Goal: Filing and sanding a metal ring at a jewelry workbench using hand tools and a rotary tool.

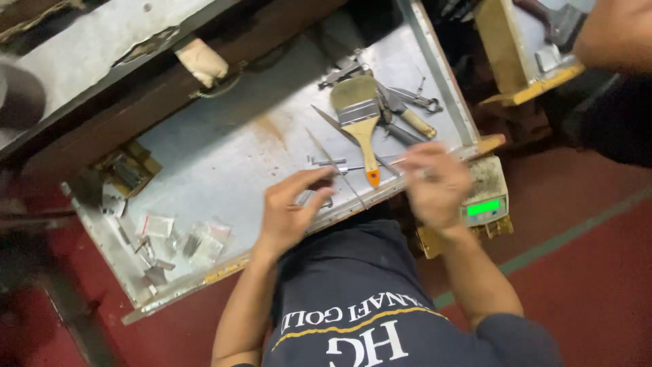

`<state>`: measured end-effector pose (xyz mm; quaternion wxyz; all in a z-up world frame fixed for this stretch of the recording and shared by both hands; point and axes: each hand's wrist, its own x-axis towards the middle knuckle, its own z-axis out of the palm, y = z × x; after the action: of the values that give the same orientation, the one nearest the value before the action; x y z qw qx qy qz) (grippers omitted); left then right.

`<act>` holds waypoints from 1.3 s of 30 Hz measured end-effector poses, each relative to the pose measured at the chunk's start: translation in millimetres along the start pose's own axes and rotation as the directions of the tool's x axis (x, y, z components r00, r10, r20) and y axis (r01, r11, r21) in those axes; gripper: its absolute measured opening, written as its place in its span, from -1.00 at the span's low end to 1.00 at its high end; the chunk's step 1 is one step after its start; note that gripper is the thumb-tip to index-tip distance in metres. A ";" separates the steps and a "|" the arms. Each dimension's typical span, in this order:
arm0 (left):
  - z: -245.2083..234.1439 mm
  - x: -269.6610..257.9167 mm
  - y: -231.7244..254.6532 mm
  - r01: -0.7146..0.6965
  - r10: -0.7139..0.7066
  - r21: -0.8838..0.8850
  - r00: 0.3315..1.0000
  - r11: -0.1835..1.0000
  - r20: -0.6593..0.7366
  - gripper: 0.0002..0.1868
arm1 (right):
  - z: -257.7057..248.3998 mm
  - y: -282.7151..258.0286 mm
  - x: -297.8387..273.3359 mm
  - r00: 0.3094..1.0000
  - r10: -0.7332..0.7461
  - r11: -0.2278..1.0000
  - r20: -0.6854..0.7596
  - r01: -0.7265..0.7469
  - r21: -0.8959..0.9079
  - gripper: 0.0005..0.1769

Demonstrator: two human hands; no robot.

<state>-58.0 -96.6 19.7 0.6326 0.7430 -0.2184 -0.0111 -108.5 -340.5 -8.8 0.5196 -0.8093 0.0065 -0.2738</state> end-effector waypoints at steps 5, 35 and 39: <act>-11.1 -20.7 -4.6 0.180 -0.204 -0.204 0.973 0.962 -0.106 -0.83 | 76.3 -42.6 13.5 0.961 -0.017 0.955 0.274 -0.065 0.289 -0.83; -48.3 -11.1 -36.8 0.390 -0.356 -0.603 0.917 0.696 0.182 -0.32 | 111.8 -39.3 30.0 0.984 0.064 0.983 0.169 -0.091 0.161 -0.67; -36.5 -6.7 -71.7 0.290 -0.310 -0.739 0.944 0.608 0.115 -0.25 | 128.9 -55.1 18.3 0.919 0.203 0.979 0.337 -0.192 -0.065 -0.56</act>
<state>-31.1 -52.8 -42.5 0.8725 0.4436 -0.0589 -0.1960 -50.0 -212.6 5.8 0.5253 -0.8476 0.0019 -0.0752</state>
